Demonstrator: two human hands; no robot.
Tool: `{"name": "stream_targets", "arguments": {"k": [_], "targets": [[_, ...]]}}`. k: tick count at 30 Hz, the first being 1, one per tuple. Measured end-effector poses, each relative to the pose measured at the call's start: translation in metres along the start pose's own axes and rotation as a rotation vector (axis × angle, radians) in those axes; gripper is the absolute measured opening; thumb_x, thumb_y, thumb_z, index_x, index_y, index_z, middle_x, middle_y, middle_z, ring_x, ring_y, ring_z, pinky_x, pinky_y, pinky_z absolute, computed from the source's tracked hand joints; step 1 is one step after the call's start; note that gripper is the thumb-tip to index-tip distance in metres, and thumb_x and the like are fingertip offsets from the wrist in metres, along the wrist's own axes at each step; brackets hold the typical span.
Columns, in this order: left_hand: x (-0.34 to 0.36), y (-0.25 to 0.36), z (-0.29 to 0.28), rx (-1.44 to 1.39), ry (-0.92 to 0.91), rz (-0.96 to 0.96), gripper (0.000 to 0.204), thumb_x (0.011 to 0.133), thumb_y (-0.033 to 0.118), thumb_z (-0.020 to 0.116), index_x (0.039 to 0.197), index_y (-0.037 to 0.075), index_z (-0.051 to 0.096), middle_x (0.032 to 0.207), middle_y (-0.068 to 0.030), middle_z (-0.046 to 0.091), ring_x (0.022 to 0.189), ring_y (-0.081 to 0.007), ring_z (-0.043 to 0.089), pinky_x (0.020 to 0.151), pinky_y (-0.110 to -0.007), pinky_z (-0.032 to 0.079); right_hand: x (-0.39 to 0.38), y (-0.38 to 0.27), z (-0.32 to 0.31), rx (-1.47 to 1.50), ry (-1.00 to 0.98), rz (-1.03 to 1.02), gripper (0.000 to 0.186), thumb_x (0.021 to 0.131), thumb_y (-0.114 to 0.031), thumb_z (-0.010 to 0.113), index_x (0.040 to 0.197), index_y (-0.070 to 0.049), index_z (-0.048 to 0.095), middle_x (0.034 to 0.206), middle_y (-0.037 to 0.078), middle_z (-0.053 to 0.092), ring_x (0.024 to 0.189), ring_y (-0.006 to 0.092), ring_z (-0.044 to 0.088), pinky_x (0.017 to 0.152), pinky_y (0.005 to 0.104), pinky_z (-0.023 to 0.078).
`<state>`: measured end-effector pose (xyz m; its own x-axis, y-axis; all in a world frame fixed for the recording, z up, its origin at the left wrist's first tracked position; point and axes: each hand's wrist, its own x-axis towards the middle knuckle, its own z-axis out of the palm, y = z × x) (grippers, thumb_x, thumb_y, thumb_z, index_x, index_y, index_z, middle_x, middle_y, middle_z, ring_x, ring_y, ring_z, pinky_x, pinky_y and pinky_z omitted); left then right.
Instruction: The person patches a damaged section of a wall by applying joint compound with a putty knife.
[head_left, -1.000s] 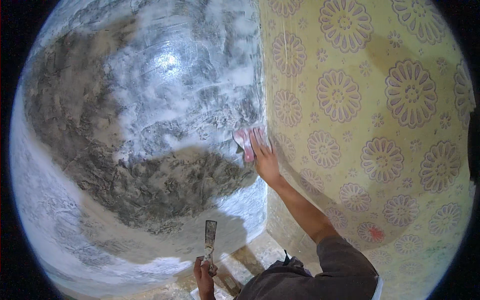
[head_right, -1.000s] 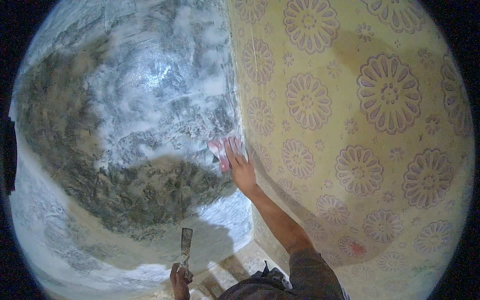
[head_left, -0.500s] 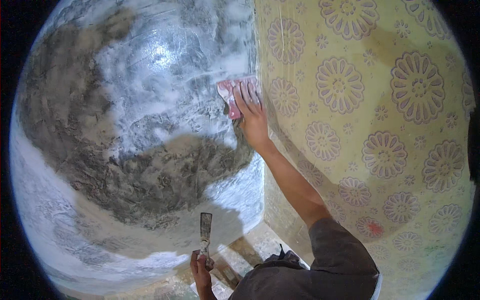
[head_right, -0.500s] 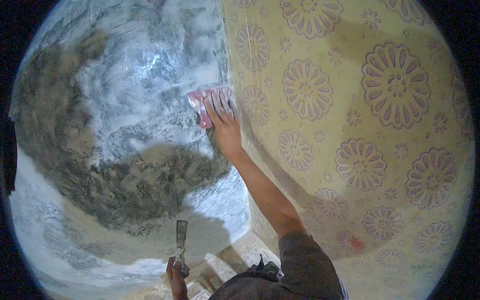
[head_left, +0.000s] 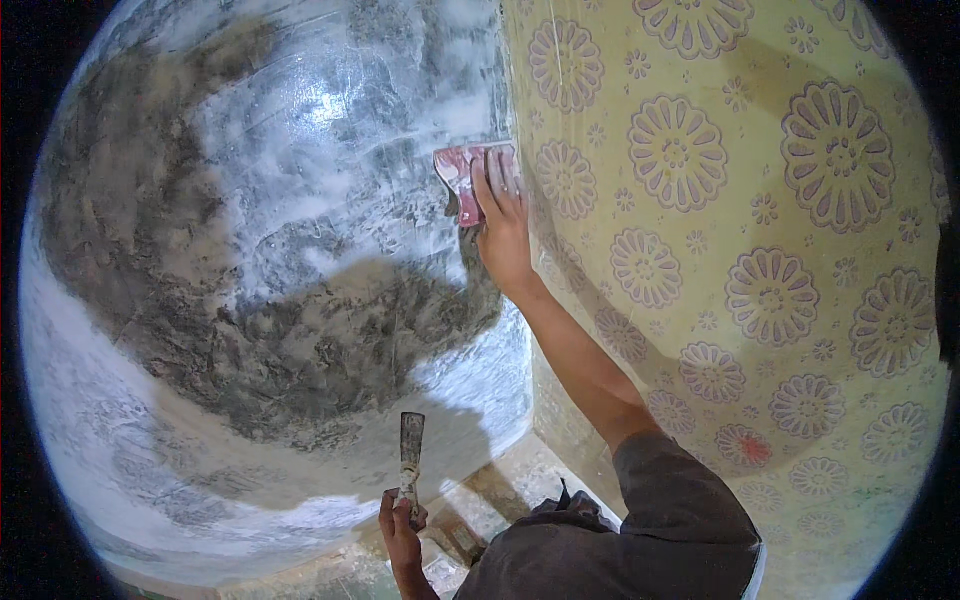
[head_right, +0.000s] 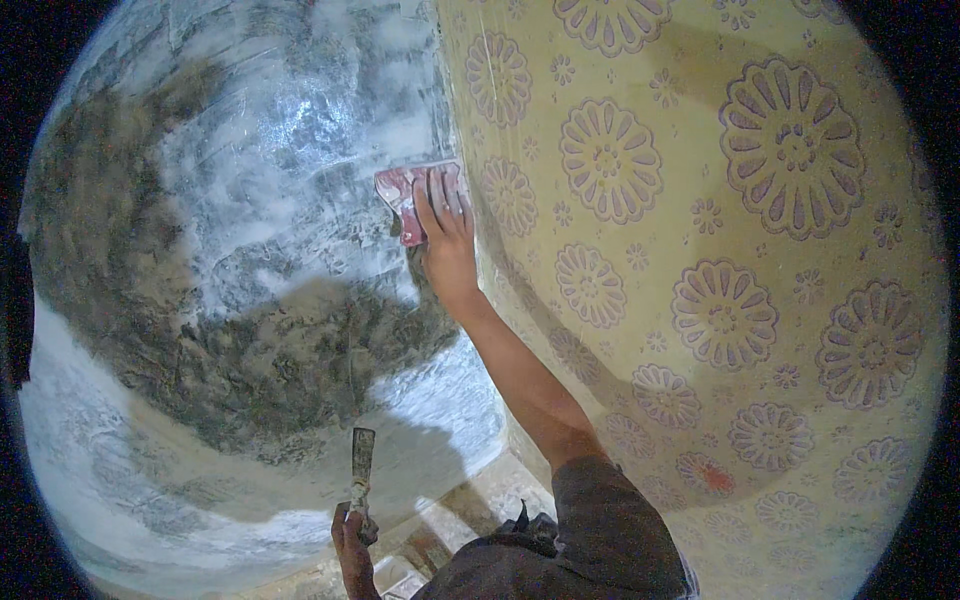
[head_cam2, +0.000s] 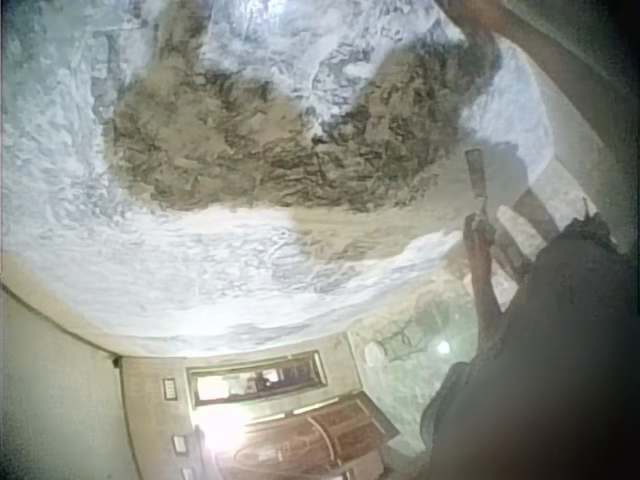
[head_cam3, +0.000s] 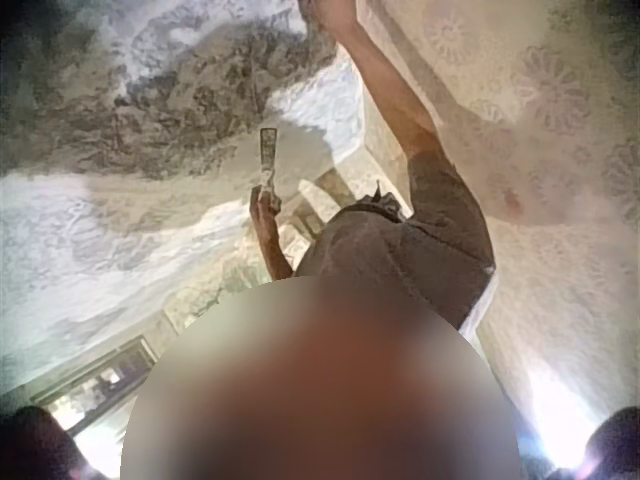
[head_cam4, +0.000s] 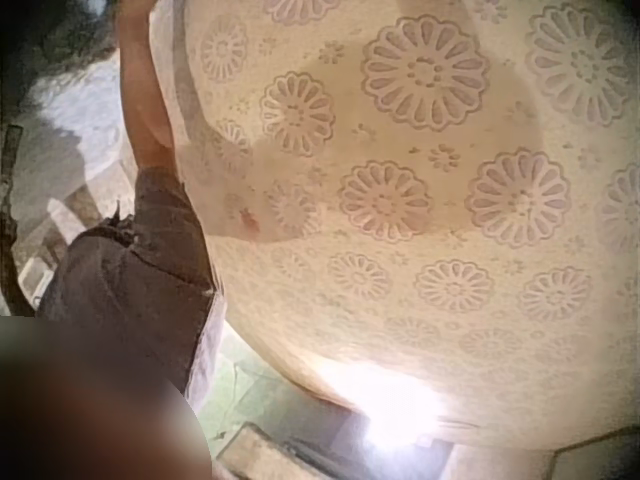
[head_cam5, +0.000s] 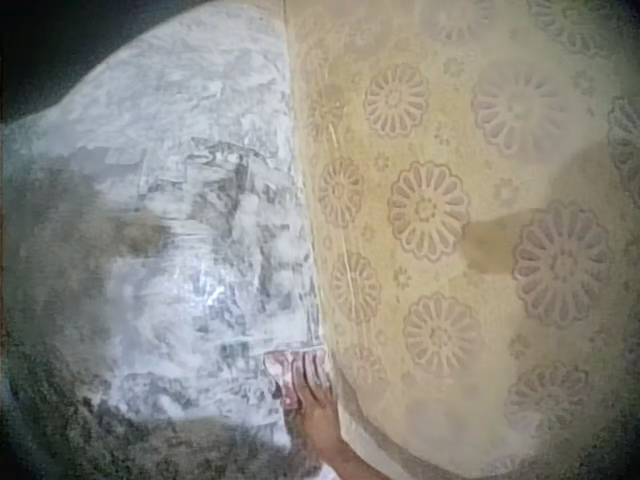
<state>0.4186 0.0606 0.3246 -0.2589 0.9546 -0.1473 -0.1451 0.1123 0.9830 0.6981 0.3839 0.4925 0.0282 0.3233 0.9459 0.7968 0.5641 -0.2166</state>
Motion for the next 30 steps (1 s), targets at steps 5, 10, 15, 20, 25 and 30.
{"name": "stream_targets", "arguments": {"k": [5, 10, 15, 20, 25, 30], "targets": [[-0.003, -0.006, 0.001, -0.046, 0.124, -0.015, 0.019, 0.096, 0.019, 0.050, 0.106, 0.004, 0.053, 0.072, -0.0009, 0.047, 0.058, -0.0091, 0.045, 0.052, -0.025, 0.036, -0.021, -0.004, 0.004, 0.058, -0.025, -0.005, 0.091, 0.068, 0.019, 0.057, 0.152, -0.007, 0.034, 0.155, 0.021, 0.033, 0.142, 0.0417, 0.031, 0.115, 0.0500, 0.024], [-0.003, -0.003, 0.002, -0.019, 0.105, -0.016, 0.018, 0.096, 0.019, 0.050, 0.105, 0.004, 0.053, 0.070, -0.0001, 0.044, 0.057, -0.0083, 0.042, 0.051, -0.024, 0.033, 0.004, -0.007, 0.005, 0.069, 0.058, 0.109, 0.089, 0.068, 0.021, 0.053, 0.151, -0.006, 0.036, 0.155, 0.022, 0.032, 0.136, 0.0445, 0.037, 0.111, 0.0476, 0.030], [-0.003, 0.001, 0.007, -0.013, 0.095, -0.006, 0.017, 0.096, 0.019, 0.049, 0.104, 0.004, 0.054, 0.070, -0.0003, 0.046, 0.056, -0.0075, 0.042, 0.050, -0.024, 0.032, -0.021, 0.001, 0.015, -0.026, 0.051, 0.037, 0.086, 0.069, 0.019, 0.056, 0.150, -0.004, 0.036, 0.153, 0.022, 0.035, 0.131, 0.0419, 0.044, 0.107, 0.0492, 0.034], [-0.003, 0.000, 0.006, 0.023, 0.067, -0.027, 0.017, 0.096, 0.018, 0.047, 0.104, 0.004, 0.054, 0.071, -0.0004, 0.048, 0.057, -0.0083, 0.046, 0.051, -0.024, 0.036, -0.009, -0.015, 0.003, 0.058, 0.143, 0.091, 0.088, 0.068, 0.020, 0.053, 0.150, -0.004, 0.035, 0.155, 0.022, 0.032, 0.130, 0.0427, 0.043, 0.102, 0.0471, 0.037], [-0.008, 0.007, 0.014, 0.067, 0.116, -0.015, 0.017, 0.097, 0.016, 0.046, 0.105, 0.004, 0.055, 0.071, -0.0006, 0.049, 0.058, -0.0086, 0.047, 0.052, -0.024, 0.037, 0.005, -0.006, 0.019, -0.014, 0.121, 0.070, 0.088, 0.069, 0.019, 0.055, 0.151, -0.004, 0.034, 0.155, 0.022, 0.031, 0.129, 0.0436, 0.044, 0.100, 0.0466, 0.038], [-0.008, -0.004, 0.001, -0.044, 0.045, -0.030, 0.018, 0.097, 0.016, 0.046, 0.105, 0.003, 0.055, 0.070, -0.0008, 0.048, 0.057, -0.0082, 0.045, 0.051, -0.023, 0.035, -0.031, -0.008, 0.016, 0.035, 0.086, 0.071, 0.089, 0.067, 0.018, 0.056, 0.151, -0.005, 0.035, 0.155, 0.023, 0.032, 0.131, 0.0436, 0.042, 0.102, 0.0468, 0.038]]}}
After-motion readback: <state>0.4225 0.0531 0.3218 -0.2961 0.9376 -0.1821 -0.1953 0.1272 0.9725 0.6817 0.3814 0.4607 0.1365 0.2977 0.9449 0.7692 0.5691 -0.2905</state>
